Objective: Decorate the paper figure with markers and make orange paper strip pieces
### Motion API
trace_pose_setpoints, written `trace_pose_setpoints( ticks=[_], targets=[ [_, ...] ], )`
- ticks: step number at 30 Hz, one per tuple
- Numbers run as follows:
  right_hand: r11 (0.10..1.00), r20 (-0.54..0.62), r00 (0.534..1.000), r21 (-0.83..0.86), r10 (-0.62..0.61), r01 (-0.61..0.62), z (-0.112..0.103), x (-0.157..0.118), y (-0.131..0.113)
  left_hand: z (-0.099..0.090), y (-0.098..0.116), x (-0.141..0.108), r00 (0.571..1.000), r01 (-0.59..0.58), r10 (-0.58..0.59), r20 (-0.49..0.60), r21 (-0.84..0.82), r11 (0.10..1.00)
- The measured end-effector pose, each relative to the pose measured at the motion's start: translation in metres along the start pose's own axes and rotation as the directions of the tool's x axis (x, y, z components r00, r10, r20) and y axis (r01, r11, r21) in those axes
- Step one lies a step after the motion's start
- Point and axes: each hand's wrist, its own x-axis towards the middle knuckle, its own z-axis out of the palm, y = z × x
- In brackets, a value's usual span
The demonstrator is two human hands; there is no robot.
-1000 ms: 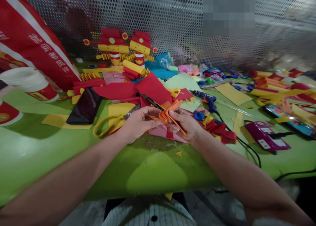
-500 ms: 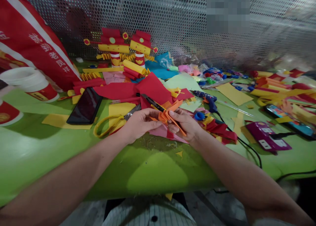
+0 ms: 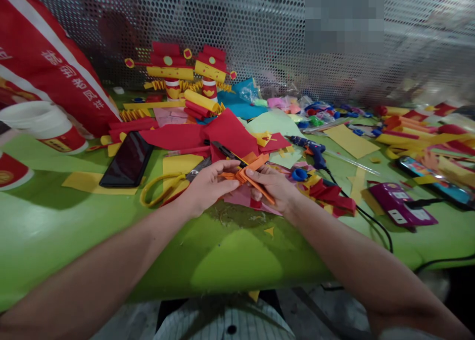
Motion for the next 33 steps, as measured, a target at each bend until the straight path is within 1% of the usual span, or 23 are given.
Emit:
trace_pose_setpoints(
  ticks=[3,5,11,15,17,19,20,23,25,29,33],
  targets=[
    [0.998,-0.022,1.000,-0.053,-0.018,0.016,0.0015,-0.0009,-0.0005,0.0000,0.0006,0.0005,0.997,0.072,-0.072,-0.002,0.039,0.997],
    [0.995,-0.036,0.999,-0.095,-0.026,0.022,0.0024,-0.0017,-0.0009,0.0000,0.0012,0.0008,0.994,0.107,-0.107,0.002,0.030,0.994],
    [0.985,-0.070,0.996,-0.169,-0.052,0.039,0.0054,-0.0027,0.0008,0.0006,0.0008,0.0017,0.993,0.117,-0.117,0.012,0.007,0.993],
    [0.972,-0.052,0.993,-0.215,-0.104,0.090,0.0044,-0.0024,0.0055,0.0003,-0.0011,0.0038,0.990,0.141,-0.140,-0.022,0.092,0.986],
    [0.949,-0.033,0.987,-0.282,-0.158,0.142,0.0022,-0.0022,0.0079,0.0004,-0.0012,0.0046,0.989,0.143,-0.140,-0.037,0.133,0.981],
    [0.896,-0.025,0.975,-0.399,-0.223,0.194,0.0001,-0.0022,0.0090,0.0011,-0.0007,0.0048,0.990,0.141,-0.135,-0.046,0.170,0.975],
    [0.855,-0.020,0.966,-0.471,-0.258,0.219,-0.0004,-0.0025,0.0089,0.0014,-0.0003,0.0047,0.990,0.141,-0.135,-0.045,0.185,0.973],
    [0.704,0.023,0.935,-0.652,-0.353,0.281,0.0004,-0.0042,0.0064,0.0019,-0.0004,0.0043,0.992,0.128,-0.123,-0.033,0.226,0.966],
    [0.610,0.035,0.921,-0.739,-0.389,0.286,0.0021,-0.0055,0.0043,0.0012,-0.0021,0.0042,0.995,0.098,-0.095,-0.027,0.272,0.957],
    [0.455,0.014,0.905,-0.861,-0.425,0.227,0.0035,-0.0068,0.0025,-0.0018,-0.0067,0.0043,1.000,0.025,-0.025,-0.004,0.400,0.916],
    [0.353,0.069,0.888,-0.901,-0.455,0.251,0.0029,-0.0077,0.0021,-0.0028,-0.0061,0.0034,1.000,-0.024,0.014,0.025,0.428,0.903]
  ],
)
